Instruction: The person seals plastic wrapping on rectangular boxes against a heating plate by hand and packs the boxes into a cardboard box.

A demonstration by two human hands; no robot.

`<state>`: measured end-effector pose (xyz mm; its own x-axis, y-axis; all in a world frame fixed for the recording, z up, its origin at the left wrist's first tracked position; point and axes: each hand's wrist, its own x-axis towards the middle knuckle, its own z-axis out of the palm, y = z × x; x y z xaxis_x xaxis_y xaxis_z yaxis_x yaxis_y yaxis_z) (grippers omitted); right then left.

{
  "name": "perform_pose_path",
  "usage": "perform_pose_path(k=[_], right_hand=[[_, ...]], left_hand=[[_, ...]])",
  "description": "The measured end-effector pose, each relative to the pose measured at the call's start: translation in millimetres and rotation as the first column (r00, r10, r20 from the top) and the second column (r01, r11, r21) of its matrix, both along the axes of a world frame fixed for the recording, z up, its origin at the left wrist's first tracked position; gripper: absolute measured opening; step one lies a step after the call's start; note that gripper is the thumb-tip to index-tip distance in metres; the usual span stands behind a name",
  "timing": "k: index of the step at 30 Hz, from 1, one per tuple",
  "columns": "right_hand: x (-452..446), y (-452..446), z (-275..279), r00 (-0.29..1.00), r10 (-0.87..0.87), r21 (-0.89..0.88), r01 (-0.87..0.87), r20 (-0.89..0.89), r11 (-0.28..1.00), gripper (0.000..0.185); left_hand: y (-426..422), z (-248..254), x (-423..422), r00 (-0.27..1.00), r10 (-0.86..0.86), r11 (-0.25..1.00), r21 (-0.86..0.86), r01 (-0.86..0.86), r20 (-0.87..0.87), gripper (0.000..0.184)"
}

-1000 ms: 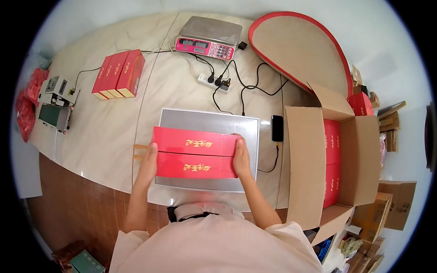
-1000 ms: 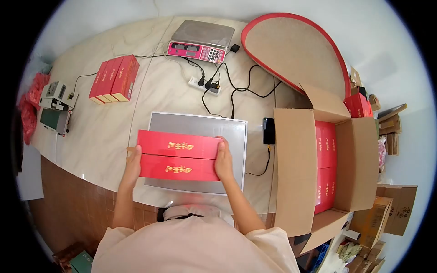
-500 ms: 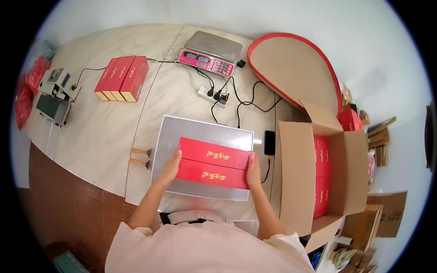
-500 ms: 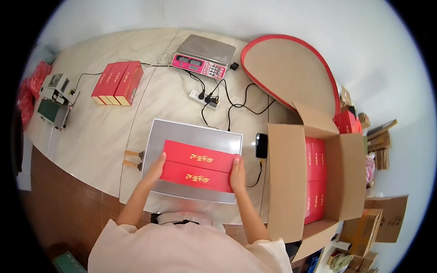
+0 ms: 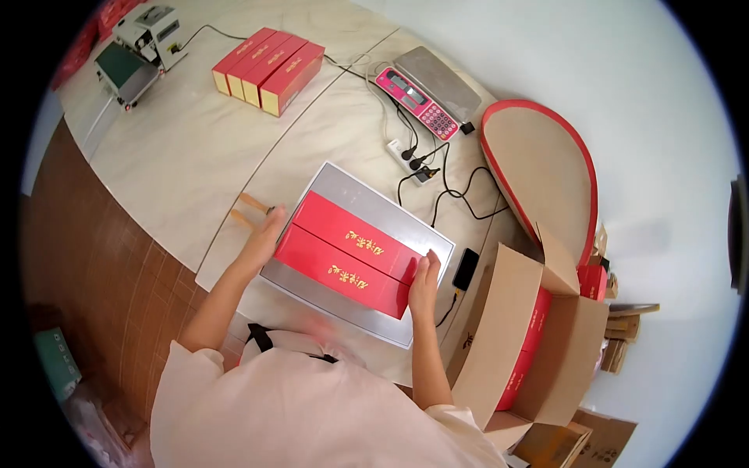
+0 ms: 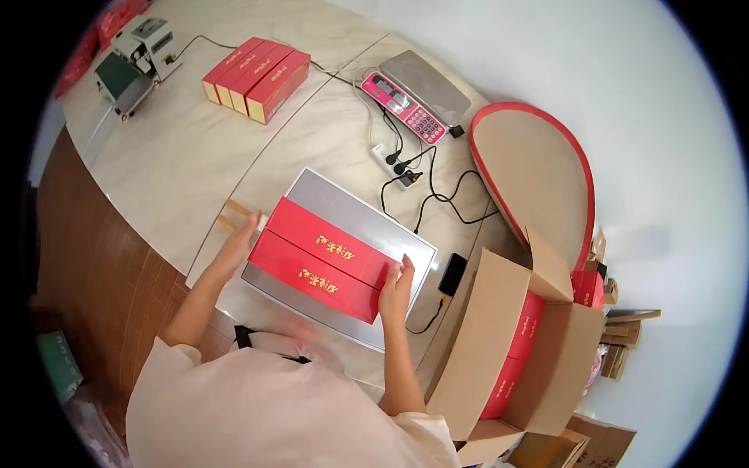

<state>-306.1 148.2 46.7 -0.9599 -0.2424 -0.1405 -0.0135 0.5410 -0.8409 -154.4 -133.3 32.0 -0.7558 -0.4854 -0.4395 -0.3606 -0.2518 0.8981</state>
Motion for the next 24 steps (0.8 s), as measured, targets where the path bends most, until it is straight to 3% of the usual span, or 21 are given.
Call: perform_pose_path(k=[2, 3, 5, 8, 9, 10, 11, 13, 14, 16, 17, 18, 20, 24], right_hand=[[-12, -2, 7, 0.986, 0.04, 0.03, -0.036, -0.16, 0.999, 0.052], [-16, -8, 15, 0.975, 0.064, 0.03, -0.059, -0.214, 0.998, 0.046], [-26, -26, 33, 0.971, 0.162, 0.075, -0.151, -0.177, 0.986, 0.046], [-43, -68, 39, 0.937, 0.318, 0.088, -0.308, -0.144, 0.947, 0.045], [-48, -83, 38, 0.889, 0.455, 0.085, -0.45, -0.049, 0.889, 0.046], [-52, -97, 36, 0.813, 0.58, 0.07, -0.582, 0.045, 0.811, 0.047], [-54, -109, 32, 0.809, 0.586, 0.068, -0.588, 0.041, 0.806, 0.047], [-55, -129, 26, 0.613, 0.744, 0.001, -0.772, 0.266, 0.636, 0.054], [-54, -132, 28, 0.613, 0.747, 0.0, -0.773, 0.257, 0.634, 0.054], [-52, -133, 40, 0.49, 0.739, 0.079, -0.852, 0.463, 0.517, 0.066], [-51, -129, 44, 0.485, 0.739, 0.019, -0.841, 0.468, 0.54, 0.072], [-51, -122, 49, 0.498, 0.734, 0.026, -0.835, 0.462, 0.55, 0.072], [-52, -104, 56, 0.515, 0.722, -0.022, -0.808, 0.462, 0.589, 0.07], [-39, -41, 62, 0.692, 0.643, -0.088, -0.655, 0.329, 0.75, 0.072]], left_hand=[[-1, -1, 21, 0.983, 0.159, 0.981, -0.098, -0.168, -0.093, 0.053], [2, 0, 30, 0.983, 0.159, 0.982, -0.091, -0.167, -0.092, 0.053], [16, 2, 52, 0.913, 0.332, 0.929, -0.085, -0.36, -0.238, 0.046], [53, -16, 86, 0.947, 0.289, 0.955, -0.031, -0.296, -0.143, 0.043], [73, -10, 90, 0.958, 0.255, 0.967, 0.004, -0.257, -0.134, 0.044], [93, -12, 94, 0.972, 0.201, 0.972, 0.147, -0.183, -0.118, 0.045], [106, -13, 92, 0.983, 0.144, 0.952, 0.286, -0.107, -0.112, 0.046], [117, 6, 73, 0.987, 0.14, 0.929, 0.356, -0.104, -0.078, 0.049], [116, 12, 66, 0.991, 0.126, 0.898, 0.429, -0.095, -0.045, 0.051], [106, 9, 50, 0.994, 0.077, 0.908, 0.418, -0.037, -0.08, 0.055], [105, 6, 43, 0.994, 0.023, 0.911, 0.412, 0.023, -0.106, 0.06], [109, 3, 38, 0.993, 0.01, 0.911, 0.41, 0.038, -0.115, 0.06], [118, 1, 25, 0.938, -0.016, 0.991, 0.121, 0.061, -0.346, 0.066], [127, 27, 9, 0.942, -0.112, 0.993, -0.01, 0.115, -0.315, 0.075]])
